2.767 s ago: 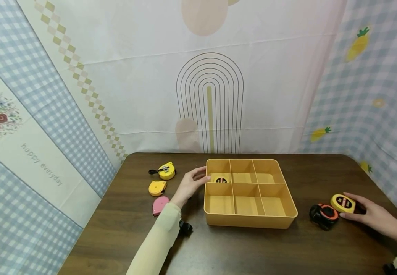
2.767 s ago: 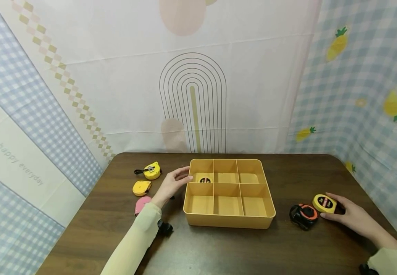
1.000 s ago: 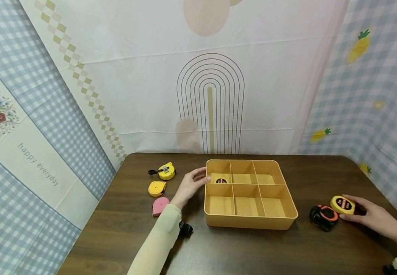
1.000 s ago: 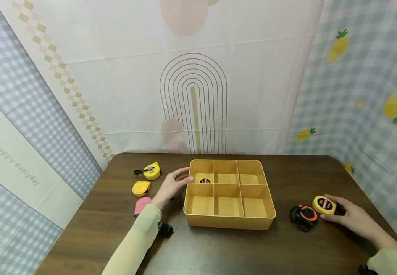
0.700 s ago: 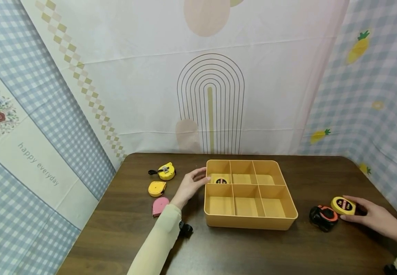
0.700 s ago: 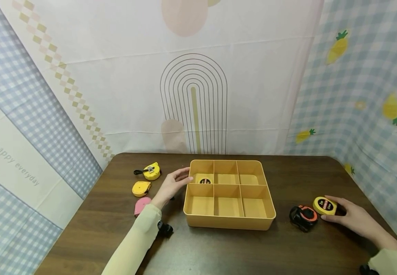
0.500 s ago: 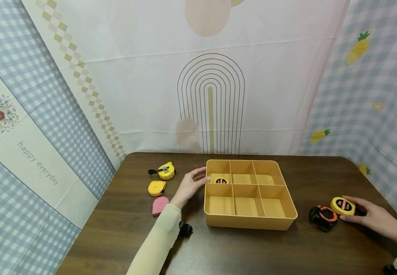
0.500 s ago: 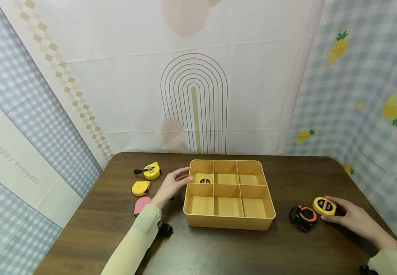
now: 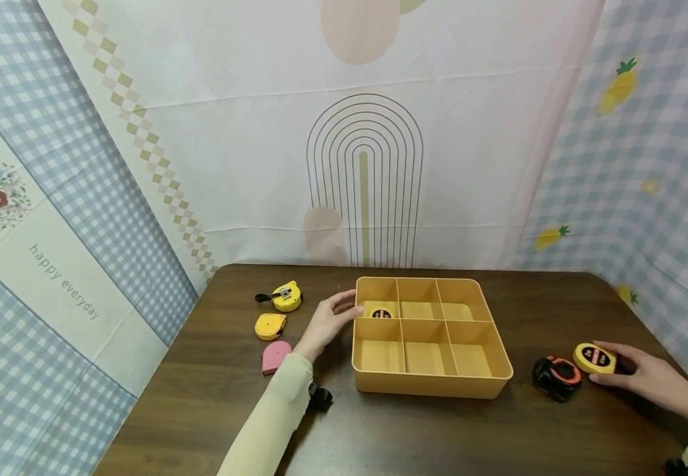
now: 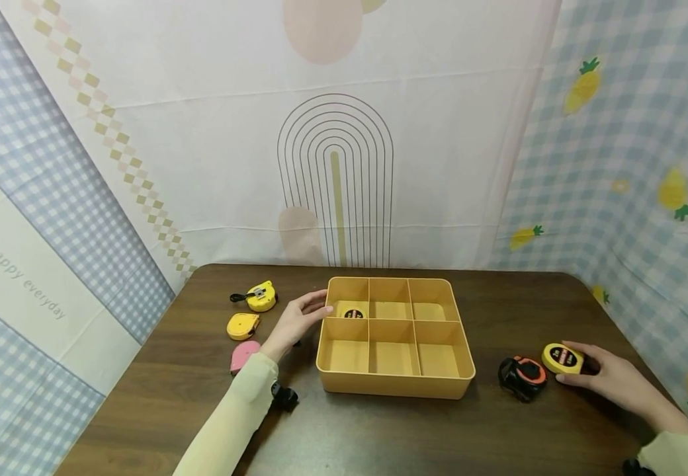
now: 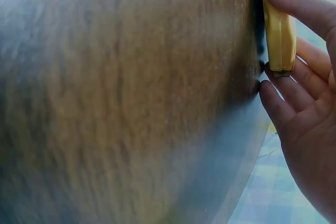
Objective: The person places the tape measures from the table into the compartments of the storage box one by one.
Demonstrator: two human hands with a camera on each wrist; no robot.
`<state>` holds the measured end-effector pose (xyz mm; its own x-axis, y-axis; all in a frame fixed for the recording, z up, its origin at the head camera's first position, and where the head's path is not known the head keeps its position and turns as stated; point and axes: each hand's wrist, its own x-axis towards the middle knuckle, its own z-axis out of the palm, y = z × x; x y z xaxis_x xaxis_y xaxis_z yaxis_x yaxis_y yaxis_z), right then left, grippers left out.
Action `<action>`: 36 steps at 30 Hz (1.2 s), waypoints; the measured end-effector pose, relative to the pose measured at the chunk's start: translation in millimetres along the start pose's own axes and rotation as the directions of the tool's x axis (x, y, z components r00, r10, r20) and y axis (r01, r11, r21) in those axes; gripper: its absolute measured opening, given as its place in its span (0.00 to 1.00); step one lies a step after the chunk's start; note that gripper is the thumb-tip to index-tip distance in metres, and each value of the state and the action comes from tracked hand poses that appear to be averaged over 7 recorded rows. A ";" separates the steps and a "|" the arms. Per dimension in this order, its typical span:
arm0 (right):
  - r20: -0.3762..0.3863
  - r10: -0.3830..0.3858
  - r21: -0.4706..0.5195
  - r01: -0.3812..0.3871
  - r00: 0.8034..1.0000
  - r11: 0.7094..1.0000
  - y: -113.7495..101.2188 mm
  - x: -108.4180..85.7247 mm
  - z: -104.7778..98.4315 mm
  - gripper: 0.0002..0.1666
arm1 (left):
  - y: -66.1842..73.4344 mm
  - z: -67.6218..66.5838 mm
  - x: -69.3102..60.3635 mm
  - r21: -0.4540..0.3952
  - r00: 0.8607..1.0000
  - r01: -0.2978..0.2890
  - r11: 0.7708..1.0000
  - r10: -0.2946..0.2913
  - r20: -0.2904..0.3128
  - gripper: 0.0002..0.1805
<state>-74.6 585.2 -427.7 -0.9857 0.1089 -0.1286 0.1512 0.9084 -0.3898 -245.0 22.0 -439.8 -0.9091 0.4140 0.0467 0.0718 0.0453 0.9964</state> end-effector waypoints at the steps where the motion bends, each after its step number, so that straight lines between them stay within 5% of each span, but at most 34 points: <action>1: 0.001 -0.001 0.002 0.001 1.000 1.000 0.2 -0.2 0.0 0.60 | 4.3 0.1 -2.6 -0.003 1.000 0.002 1.000 -0.002 0.003 0.32; 7: 0.006 0.004 0.019 -0.004 1.000 1.000 0.9 -1.5 -1.5 0.59 | 21.2 1.8 -12.9 -0.003 1.000 -0.012 1.000 0.012 0.000 0.29; 27: 0.007 0.015 0.022 -0.015 1.000 1.000 0.3 0.4 -7.9 0.58 | 21.4 0.8 -14.3 0.012 1.000 -0.002 1.000 0.002 0.000 0.30; 36: 0.016 0.030 -0.002 -0.030 0.999 1.000 -3.5 1.6 -18.6 0.58 | -9.5 -1.1 5.7 0.030 1.000 -0.003 1.000 0.004 -0.015 0.33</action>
<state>-78.1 589.7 -409.6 -0.9793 0.1300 -0.1549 0.1809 0.9055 -0.3839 -251.3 23.0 -448.9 -0.9148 0.4005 0.0516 0.0872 0.0710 0.9937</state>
